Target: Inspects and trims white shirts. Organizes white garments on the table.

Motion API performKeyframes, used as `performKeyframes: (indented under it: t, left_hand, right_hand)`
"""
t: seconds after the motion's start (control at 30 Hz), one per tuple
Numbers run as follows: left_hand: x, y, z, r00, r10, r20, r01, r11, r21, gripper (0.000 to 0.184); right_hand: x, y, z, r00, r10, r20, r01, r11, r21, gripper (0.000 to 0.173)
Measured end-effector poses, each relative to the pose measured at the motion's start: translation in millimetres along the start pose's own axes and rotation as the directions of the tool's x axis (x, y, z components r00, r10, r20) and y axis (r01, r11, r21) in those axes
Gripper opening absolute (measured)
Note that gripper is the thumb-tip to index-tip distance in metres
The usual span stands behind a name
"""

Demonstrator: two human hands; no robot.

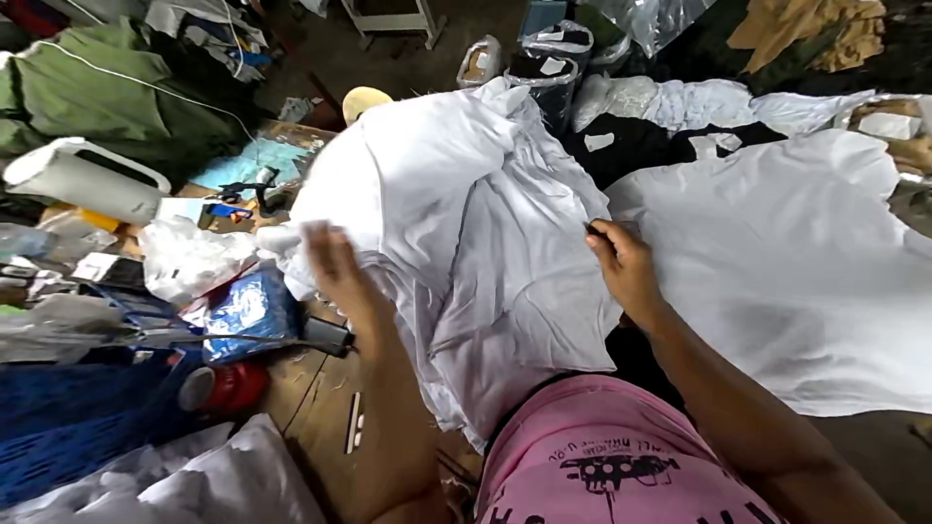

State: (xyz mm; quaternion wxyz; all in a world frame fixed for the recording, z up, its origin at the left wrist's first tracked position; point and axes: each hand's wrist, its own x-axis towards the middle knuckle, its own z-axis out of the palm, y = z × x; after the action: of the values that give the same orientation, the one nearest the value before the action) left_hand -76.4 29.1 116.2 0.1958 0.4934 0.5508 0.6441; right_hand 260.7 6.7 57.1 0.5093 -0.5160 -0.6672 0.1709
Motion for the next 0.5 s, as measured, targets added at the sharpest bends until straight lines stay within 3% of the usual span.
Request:
performKeyframes:
  t: [0.07, 0.13, 0.17, 0.2, 0.27, 0.33, 0.4, 0.5]
  left_hand:
    - [-49, -11, 27, 0.957, -0.104, 0.27, 0.007, 0.941, 0.338, 0.038]
    - [-97, -23, 60, 0.777, -0.347, 0.526, -0.079, 0.775, 0.627, 0.037]
    - [-117, -29, 73, 0.695, -0.441, 0.568, -0.135, 0.696, 0.705, 0.041]
    - [-133, -39, 79, 0.667, -0.46, 0.586, -0.199, 0.648, 0.735, 0.042]
    - [-152, -57, 78, 0.742, -0.341, 0.576, -0.29, 0.612, 0.736, 0.03]
    - [-149, -55, 70, 0.759, -0.336, 0.558, -0.259, 0.63, 0.732, 0.027]
    - [-146, -46, 60, 0.763, -0.341, 0.549, -0.199, 0.684, 0.702, 0.028]
    - [-156, -39, 51, 0.818, -0.193, 0.542, -0.202, 0.786, 0.584, 0.026]
  right_hand:
    - [-12, 4, 15, 0.984, 0.086, 0.157, -0.089, 0.996, 0.011, 0.025]
    - [-24, 11, 34, 0.938, 0.134, 0.32, -0.142, 0.99, 0.002, 0.027]
    - [-31, 14, 43, 0.908, 0.142, 0.395, -0.149, 0.989, -0.013, 0.028]
    - [-37, 15, 50, 0.88, 0.14, 0.454, -0.144, 0.989, -0.026, 0.03]
    - [-47, 16, 58, 0.831, 0.129, 0.541, -0.115, 0.992, -0.061, 0.034]
    - [-48, 14, 60, 0.782, 0.121, 0.612, -0.066, 0.992, -0.111, 0.035]
    - [-48, 10, 59, 0.738, 0.113, 0.666, -0.013, 0.988, -0.153, 0.037]
    - [-52, 6, 66, 0.735, 0.028, 0.678, 0.09, 0.986, -0.138, 0.035]
